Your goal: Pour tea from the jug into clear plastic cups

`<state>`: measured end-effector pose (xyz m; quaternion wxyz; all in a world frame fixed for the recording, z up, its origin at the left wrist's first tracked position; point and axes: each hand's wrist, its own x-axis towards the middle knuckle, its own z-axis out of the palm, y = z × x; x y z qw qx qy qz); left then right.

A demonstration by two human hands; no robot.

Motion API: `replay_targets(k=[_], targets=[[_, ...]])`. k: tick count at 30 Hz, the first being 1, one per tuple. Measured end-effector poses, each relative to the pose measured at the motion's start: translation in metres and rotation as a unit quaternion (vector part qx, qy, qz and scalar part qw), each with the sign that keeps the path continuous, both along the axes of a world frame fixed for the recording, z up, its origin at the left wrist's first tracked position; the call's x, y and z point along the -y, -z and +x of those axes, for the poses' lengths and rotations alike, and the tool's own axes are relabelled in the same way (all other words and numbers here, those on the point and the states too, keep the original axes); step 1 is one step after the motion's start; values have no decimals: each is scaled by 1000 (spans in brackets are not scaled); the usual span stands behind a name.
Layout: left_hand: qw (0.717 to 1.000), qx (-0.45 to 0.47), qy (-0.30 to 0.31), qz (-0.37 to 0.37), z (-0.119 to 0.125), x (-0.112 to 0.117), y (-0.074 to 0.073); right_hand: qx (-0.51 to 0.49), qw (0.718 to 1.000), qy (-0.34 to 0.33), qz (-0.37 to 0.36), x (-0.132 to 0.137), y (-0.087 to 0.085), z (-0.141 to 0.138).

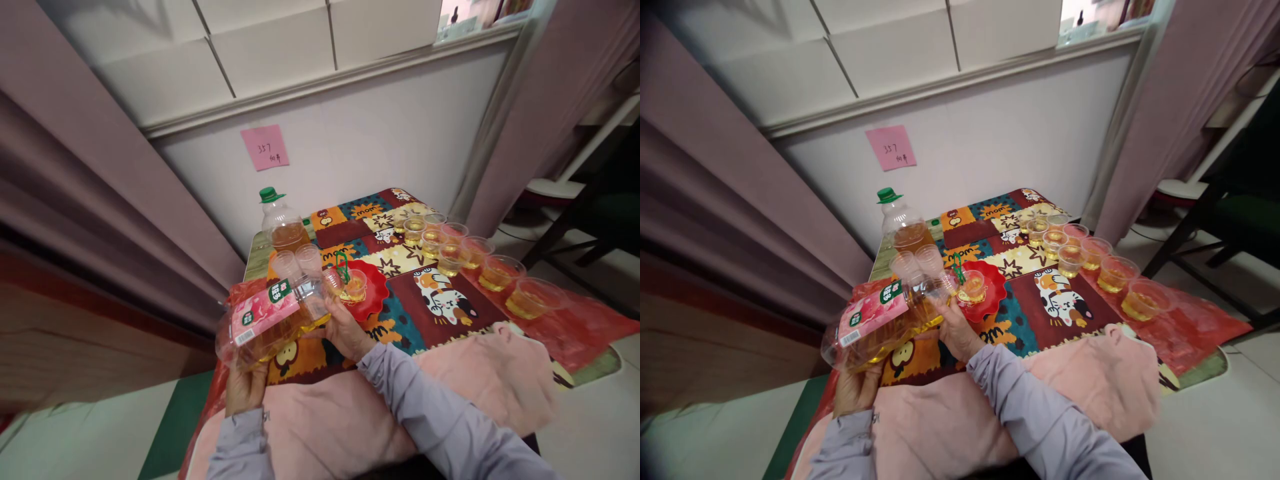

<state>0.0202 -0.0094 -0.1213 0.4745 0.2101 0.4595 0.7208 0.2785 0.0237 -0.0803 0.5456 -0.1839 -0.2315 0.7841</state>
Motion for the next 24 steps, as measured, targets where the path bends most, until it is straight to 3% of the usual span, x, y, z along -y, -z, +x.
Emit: replay_targets(k=[12, 24], targets=[[999, -8, -21, -30, 8, 2, -7, 2, 1000, 1, -3, 0, 0, 0], [996, -73, 33, 24, 31, 4, -26, 73, 995, 59, 32, 3, -2, 6]])
